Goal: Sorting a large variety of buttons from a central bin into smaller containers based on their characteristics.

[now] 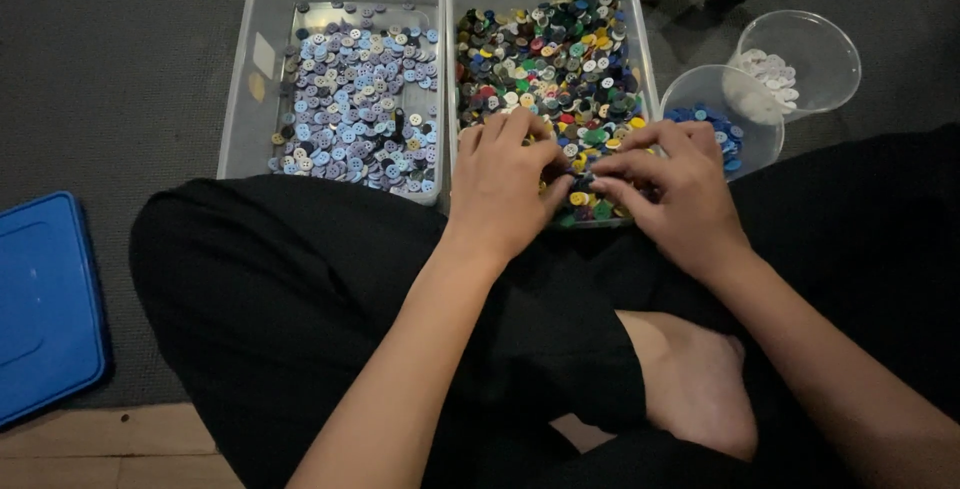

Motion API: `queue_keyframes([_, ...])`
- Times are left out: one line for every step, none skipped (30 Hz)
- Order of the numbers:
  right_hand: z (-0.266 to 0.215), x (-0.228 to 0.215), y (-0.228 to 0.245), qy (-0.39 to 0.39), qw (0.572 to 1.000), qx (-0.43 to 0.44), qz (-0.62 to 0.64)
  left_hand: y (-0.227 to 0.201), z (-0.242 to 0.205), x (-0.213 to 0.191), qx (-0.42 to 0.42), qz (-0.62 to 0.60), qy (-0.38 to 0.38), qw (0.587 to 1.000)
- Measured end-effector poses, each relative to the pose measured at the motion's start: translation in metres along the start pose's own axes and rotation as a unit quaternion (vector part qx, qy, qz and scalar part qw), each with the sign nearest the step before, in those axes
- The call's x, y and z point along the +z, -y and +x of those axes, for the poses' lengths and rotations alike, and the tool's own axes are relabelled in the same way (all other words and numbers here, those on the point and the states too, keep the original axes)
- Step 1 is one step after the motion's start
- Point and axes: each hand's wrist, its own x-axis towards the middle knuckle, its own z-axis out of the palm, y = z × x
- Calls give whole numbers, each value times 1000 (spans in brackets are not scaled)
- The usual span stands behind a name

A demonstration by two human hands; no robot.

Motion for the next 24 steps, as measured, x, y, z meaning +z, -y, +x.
queue_keyframes([-1, 1, -3, 0, 1000, 0, 0, 0, 0, 1, 0, 0, 0, 1000])
queue_keyframes([-2, 2, -5, -11, 1000, -7, -10, 1, 0, 1, -3, -1, -2, 1000])
queue_keyframes([-3, 3, -8, -21, 999, -14, -20, 1, 0, 2, -6, -1, -3, 1000])
queue_keyframes([-2, 2, -6, -21, 999, -14, -20, 3, -1, 4, -6, -1, -3, 1000])
queue_keyframes([-1, 1, -4, -8, 1000, -9, -19, 5, -2, 6, -4, -12, -17, 1000])
queue_keyframes([0, 0, -3, 5, 1000, -4, -18, 6, -3, 8, -3, -24, -31, 999])
queue_keyframes([0, 1, -1, 5, 1000, -4, -18, 7, -3, 9, -3, -24, -31, 999])
queue_keyframes([0, 1, 0, 9, 1000, -3, -25, 7, -3, 10, -6, -36, -35, 999])
queue_keyframes([0, 1, 2, 13, 999, -2, -33, 8, -2, 11, -9, -48, -39, 998])
queue_keyframes([0, 1, 2, 13, 999, -2, -33, 9, -2, 11, -9, -48, -39, 998])
queue_keyframes([0, 1, 2, 17, 999, 2, -30, 9, -2, 12, -17, -51, -38, 998])
queue_keyframes([1, 0, 1, 20, 999, 6, -28, 10, -2, 13, -25, -54, -37, 998])
queue_keyframes([0, 0, 3, 20, 999, 6, -28, 9, -2, 12, -24, -54, -37, 998])
queue_keyframes([0, 0, 4, 15, 999, 7, -28, 9, -3, 11, -29, -69, -31, 997])
queue_keyframes([0, 0, 5, 9, 1000, 7, -28, 9, -2, 9, -33, -84, -26, 996])
queue_keyframes([0, 1, 7, 7, 1000, 6, -29, 10, -3, 11, -32, -83, -27, 996])
queue_keyframes([0, 2, 8, -24, 1000, -1, 1, 11, -3, 13, -44, -86, -14, 995])
queue_keyframes([0, 3, 10, -55, 998, -9, 31, 11, -3, 14, -55, -89, -1, 994])
queue_keyframes([1, 5, 8, -57, 998, -10, 31, 11, -2, 15, -54, -88, -2, 995])
queue_keyframes([1, 8, 6, -68, 997, -16, 36, 10, -2, 16, -57, -91, 6, 994])
queue_keyframes([1, 11, 4, -77, 996, -22, 43, 10, -3, 16, -62, -94, 13, 994])
queue_keyframes([1, 13, 4, -77, 996, -24, 43, 9, -3, 16, -62, -93, 12, 994])
queue_keyframes([1, 16, 5, -79, 995, -26, 50, 9, -4, 15, -60, -97, 11, 993])
queue_keyframes([2, 18, 6, -80, 995, -29, 58, 8, -4, 14, -58, -101, 9, 993])
